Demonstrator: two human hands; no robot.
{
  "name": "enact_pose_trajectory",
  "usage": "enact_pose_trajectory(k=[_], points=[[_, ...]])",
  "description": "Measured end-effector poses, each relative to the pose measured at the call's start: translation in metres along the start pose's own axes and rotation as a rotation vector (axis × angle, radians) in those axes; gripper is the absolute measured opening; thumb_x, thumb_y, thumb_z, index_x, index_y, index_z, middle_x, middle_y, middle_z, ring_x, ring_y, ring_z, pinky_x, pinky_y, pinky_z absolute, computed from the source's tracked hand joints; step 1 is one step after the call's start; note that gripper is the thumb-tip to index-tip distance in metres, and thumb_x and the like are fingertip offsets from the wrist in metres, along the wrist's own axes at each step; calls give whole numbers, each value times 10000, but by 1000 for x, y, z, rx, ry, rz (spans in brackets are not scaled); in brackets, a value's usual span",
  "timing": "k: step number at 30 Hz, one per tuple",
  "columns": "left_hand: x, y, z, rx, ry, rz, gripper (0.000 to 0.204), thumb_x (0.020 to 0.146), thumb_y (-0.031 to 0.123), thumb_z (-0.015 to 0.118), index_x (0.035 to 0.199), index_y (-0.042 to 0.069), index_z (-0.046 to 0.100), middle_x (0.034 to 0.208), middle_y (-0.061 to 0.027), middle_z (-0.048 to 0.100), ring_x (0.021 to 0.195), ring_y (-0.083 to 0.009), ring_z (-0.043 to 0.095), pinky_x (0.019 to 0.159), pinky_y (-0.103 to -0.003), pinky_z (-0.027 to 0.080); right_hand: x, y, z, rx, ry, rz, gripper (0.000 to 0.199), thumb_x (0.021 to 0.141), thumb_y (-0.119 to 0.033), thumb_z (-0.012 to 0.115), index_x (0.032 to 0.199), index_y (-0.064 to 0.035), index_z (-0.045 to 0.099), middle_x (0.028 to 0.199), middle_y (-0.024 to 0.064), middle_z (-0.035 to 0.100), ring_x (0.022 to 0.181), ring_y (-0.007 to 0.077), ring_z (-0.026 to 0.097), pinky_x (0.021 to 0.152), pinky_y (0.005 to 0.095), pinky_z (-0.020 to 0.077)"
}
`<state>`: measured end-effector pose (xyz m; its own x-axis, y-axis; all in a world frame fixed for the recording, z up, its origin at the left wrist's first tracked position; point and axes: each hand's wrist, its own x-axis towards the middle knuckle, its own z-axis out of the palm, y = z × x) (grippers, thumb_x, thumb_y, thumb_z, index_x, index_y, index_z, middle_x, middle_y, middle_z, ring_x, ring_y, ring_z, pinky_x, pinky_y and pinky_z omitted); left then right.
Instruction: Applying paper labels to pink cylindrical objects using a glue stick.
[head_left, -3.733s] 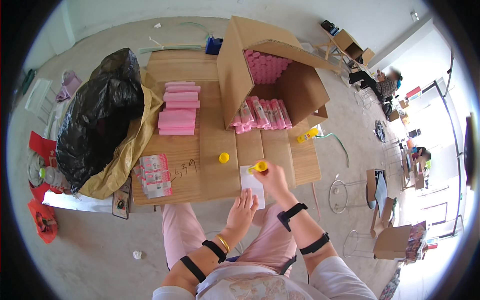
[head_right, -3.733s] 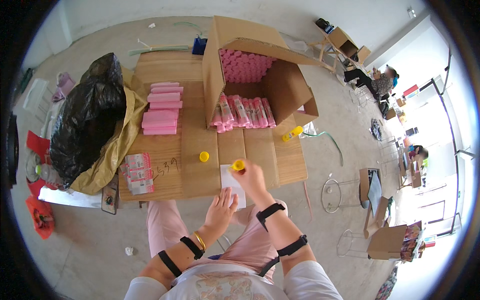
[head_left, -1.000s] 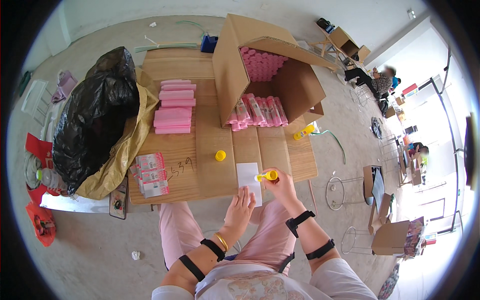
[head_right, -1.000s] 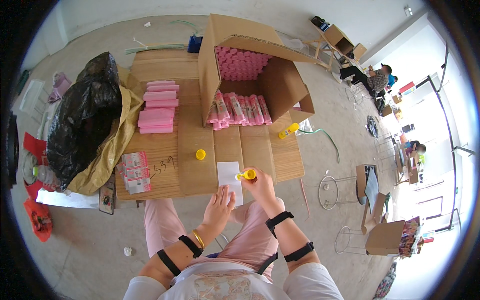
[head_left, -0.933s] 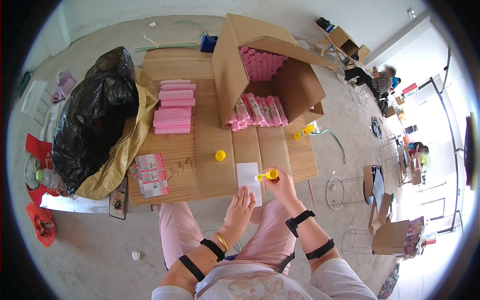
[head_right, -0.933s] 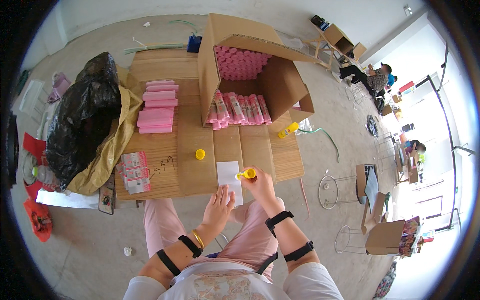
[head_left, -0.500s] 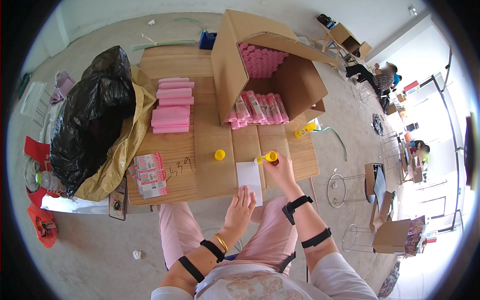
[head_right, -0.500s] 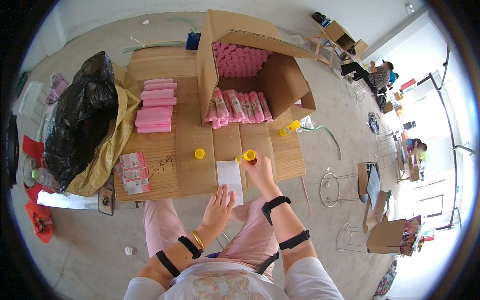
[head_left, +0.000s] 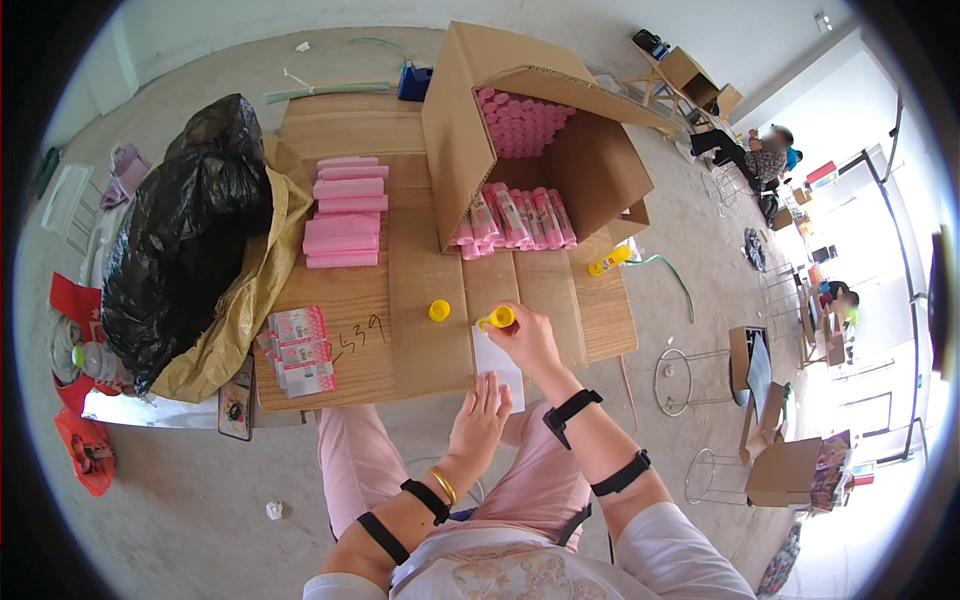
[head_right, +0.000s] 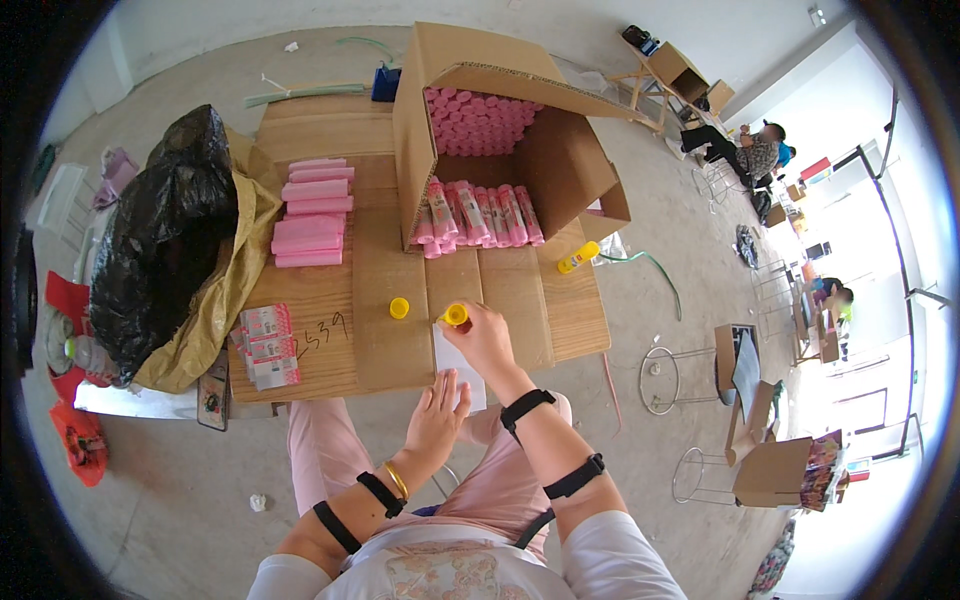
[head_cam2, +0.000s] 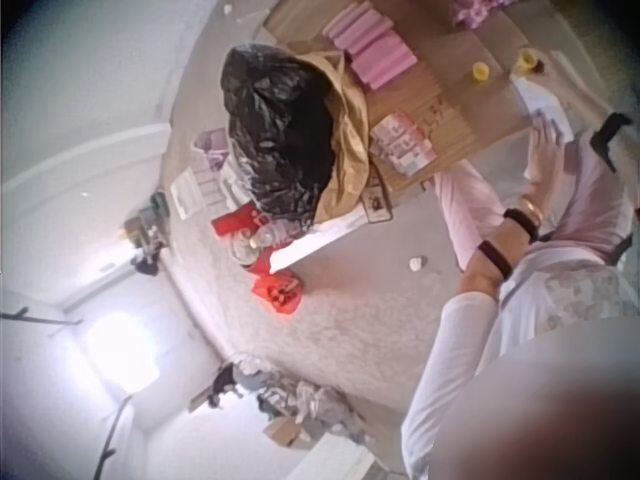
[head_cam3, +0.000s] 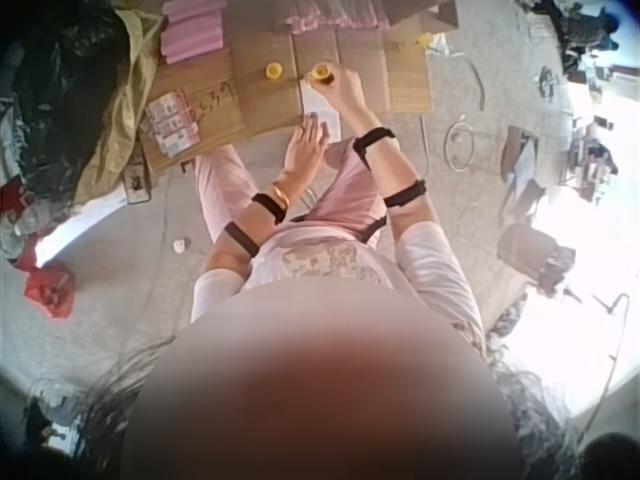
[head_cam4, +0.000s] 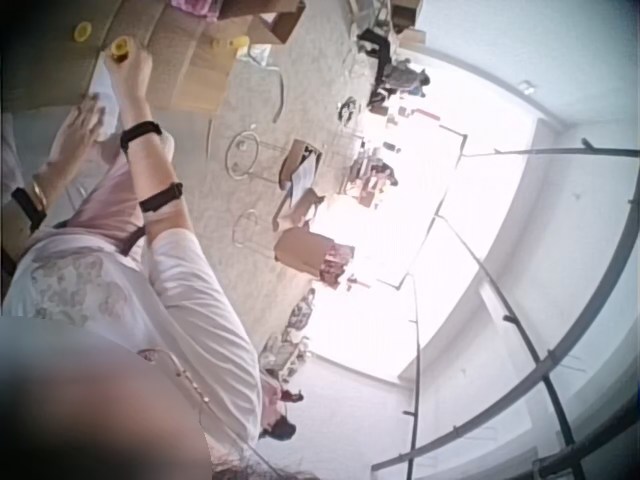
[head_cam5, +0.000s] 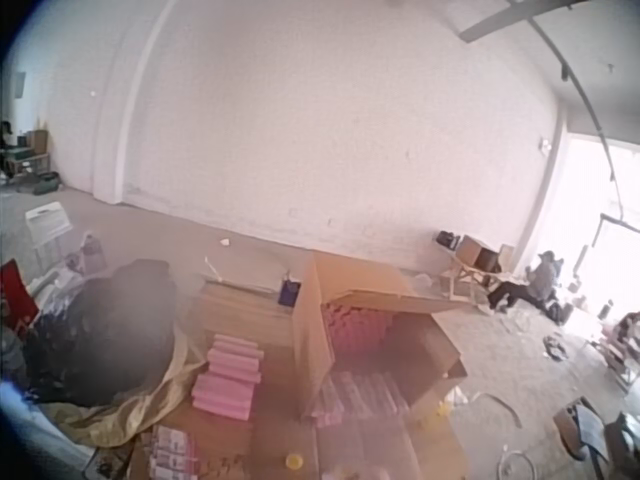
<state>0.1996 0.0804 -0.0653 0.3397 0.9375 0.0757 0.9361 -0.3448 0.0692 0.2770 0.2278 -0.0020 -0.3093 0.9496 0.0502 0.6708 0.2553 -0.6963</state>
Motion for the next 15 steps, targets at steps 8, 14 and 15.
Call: enact_pose_trajectory(k=[8, 14, 15], points=[[0, 0, -1, -31, 5, -1, 541, 860, 196, 474, 1359, 33, 348, 1414, -231, 336, 1328, -343, 308, 1034, -395, 280, 0, 21, -30, -164, 51, 72, 276, 732, -234, 725, 923, -52, 645, 711, 122, 640, 650, 250, 634, 604, 347, 496], [0, -2, -7, -10, -26, 8, 536, 862, 199, 470, 1357, 34, 350, 1411, -234, 339, 1330, -346, 303, 1032, -400, 280, -15, 27, -32, -59, 59, 119, 272, 728, -234, 731, 912, -51, 648, 699, 116, 639, 637, 240, 630, 595, 330, 490], [0, -1, -6, -8, -26, 9, 536, 862, 199, 470, 1357, 34, 350, 1411, -234, 339, 1330, -346, 303, 1032, -400, 280, -15, 26, -27, -57, 61, 119, 272, 728, -234, 731, 912, -51, 648, 699, 116, 639, 637, 240, 630, 595, 330, 490]])
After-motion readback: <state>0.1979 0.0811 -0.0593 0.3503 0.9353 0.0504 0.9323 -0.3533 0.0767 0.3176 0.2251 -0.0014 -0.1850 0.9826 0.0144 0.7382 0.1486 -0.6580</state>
